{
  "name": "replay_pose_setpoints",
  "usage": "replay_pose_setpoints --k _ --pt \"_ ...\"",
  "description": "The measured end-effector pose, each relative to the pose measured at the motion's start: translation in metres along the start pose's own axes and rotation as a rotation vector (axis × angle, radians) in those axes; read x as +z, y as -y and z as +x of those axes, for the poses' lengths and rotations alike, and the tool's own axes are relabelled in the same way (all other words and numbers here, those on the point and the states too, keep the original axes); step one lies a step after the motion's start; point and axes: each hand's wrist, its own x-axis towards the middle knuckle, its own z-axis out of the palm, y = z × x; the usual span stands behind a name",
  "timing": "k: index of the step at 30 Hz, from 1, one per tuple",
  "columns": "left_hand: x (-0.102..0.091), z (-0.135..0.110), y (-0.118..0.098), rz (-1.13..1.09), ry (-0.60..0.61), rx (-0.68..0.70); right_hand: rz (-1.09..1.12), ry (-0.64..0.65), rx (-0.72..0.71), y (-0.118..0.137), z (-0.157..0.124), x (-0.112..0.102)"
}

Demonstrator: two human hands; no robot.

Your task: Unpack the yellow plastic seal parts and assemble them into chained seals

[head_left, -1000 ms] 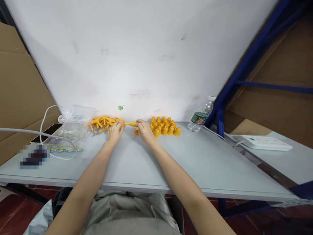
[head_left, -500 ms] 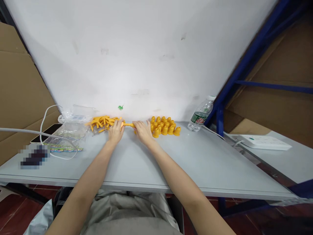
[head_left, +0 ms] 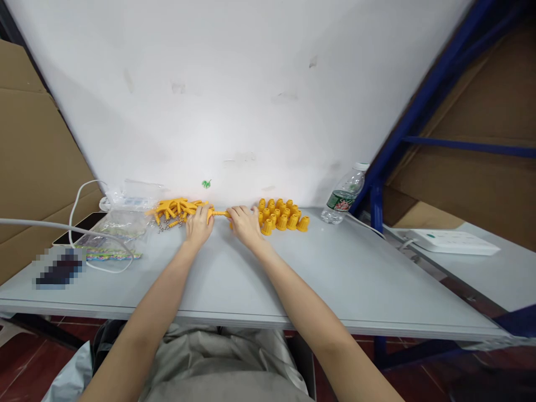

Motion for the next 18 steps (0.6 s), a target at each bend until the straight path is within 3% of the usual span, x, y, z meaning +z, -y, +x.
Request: replay_pose_setpoints --k 6,12,14,18 --pt "-0.001 0.003 0.002 0.068 -0.016 -0.068 -0.098 -0.062 0.187 -0.009 0.003 -0.007" --pt "-0.008 0.007 0.007 0.122 0.019 -0.274 -0.146 -0.101 0.542 -0.049 0.005 -0.042" --pt "-0.009 0.008 0.007 0.113 0.018 -0.3 -0.147 -0.038 0.667 -0.068 0.0 -0.053" --pt "-0.008 0.011 0.012 0.073 -0.058 -0.313 -0.089 0.272 0.841 -0.102 -0.015 -0.056"
